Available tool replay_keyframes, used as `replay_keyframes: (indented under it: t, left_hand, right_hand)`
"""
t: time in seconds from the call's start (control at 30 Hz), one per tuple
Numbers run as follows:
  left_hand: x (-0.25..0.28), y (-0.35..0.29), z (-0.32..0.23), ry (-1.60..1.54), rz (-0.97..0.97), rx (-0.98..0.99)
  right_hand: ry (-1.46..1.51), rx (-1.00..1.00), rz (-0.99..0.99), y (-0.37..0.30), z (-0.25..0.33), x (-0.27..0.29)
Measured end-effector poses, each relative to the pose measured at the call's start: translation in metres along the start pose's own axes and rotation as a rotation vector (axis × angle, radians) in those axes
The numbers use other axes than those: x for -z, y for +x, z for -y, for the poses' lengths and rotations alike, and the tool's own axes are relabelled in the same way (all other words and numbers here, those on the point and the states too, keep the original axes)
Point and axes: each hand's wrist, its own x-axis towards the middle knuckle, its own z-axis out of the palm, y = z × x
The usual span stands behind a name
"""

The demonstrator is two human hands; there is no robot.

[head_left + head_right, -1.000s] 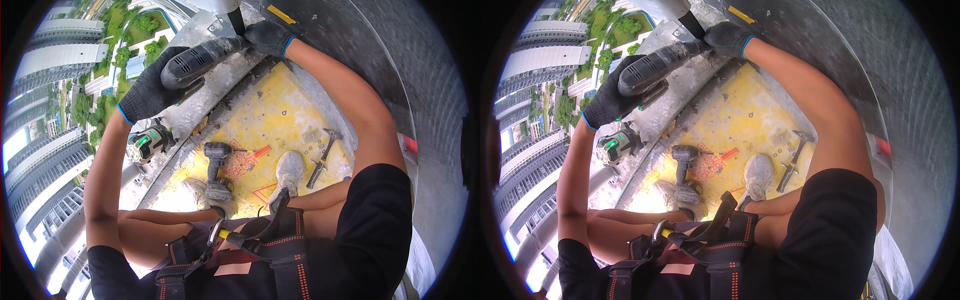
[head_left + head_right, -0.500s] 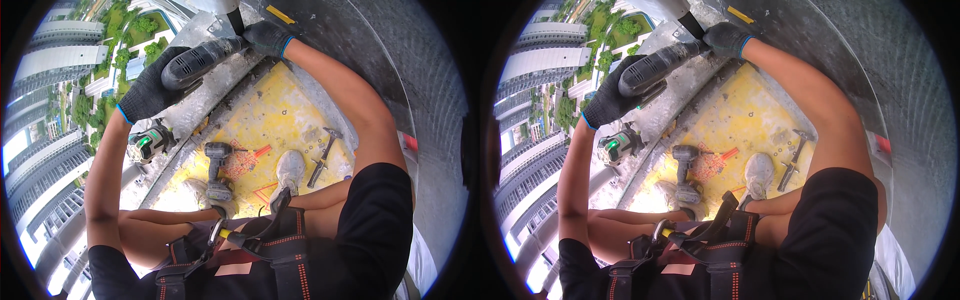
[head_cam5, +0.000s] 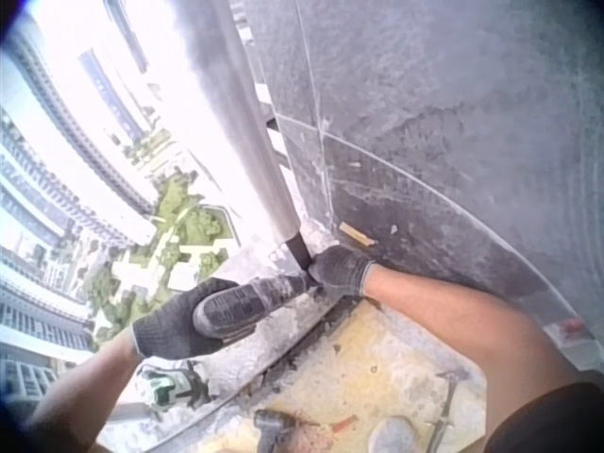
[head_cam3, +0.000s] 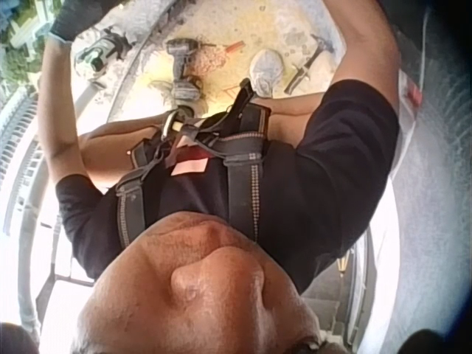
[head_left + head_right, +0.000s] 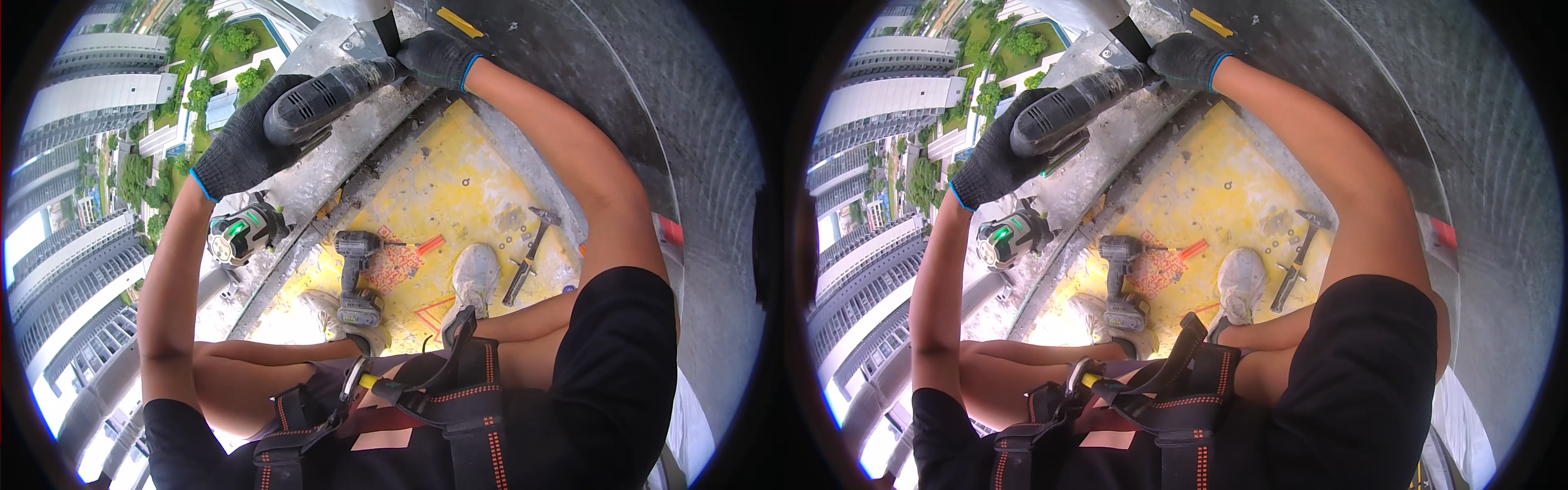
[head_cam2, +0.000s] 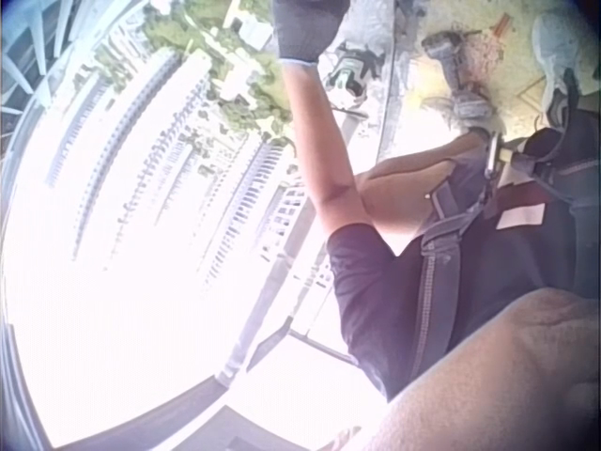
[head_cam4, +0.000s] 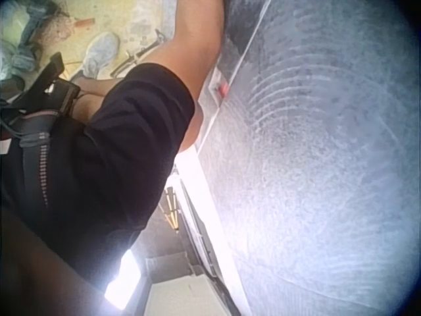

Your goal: Drill holes into a concrete structure at height using a rotary hammer drill.

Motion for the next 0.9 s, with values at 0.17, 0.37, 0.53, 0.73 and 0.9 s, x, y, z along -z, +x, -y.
replay_keyframes:
  t: [0.17,0.37,0.53,0.73,0.9]
  left_hand:
    - [-0.003,-0.001,0.007,-0.063,-0.023,0.044]
    - [0.006,0.001,-0.004,0.169,-0.006,-0.021]
    - [0.010,0.002,-0.012,0.279,-0.009,0.019]
    - [0.014,0.002,-0.004,0.301,0.012,-0.026]
    - [0.015,-0.009,0.000,0.174,0.060,0.036]
  right_hand:
    - [-0.002,-0.011,-0.020,0.000,0.001,-0.002]
    - [0.035,-0.038,-0.065,-0.003,0.006,-0.003]
    - [0.069,-0.083,-0.067,-0.004,0.011,0.001]
    - [0.089,-0.103,-0.070,-0.004,0.012,0.004]
    - [0.179,-0.185,-0.014,-0.003,0.022,0.017]
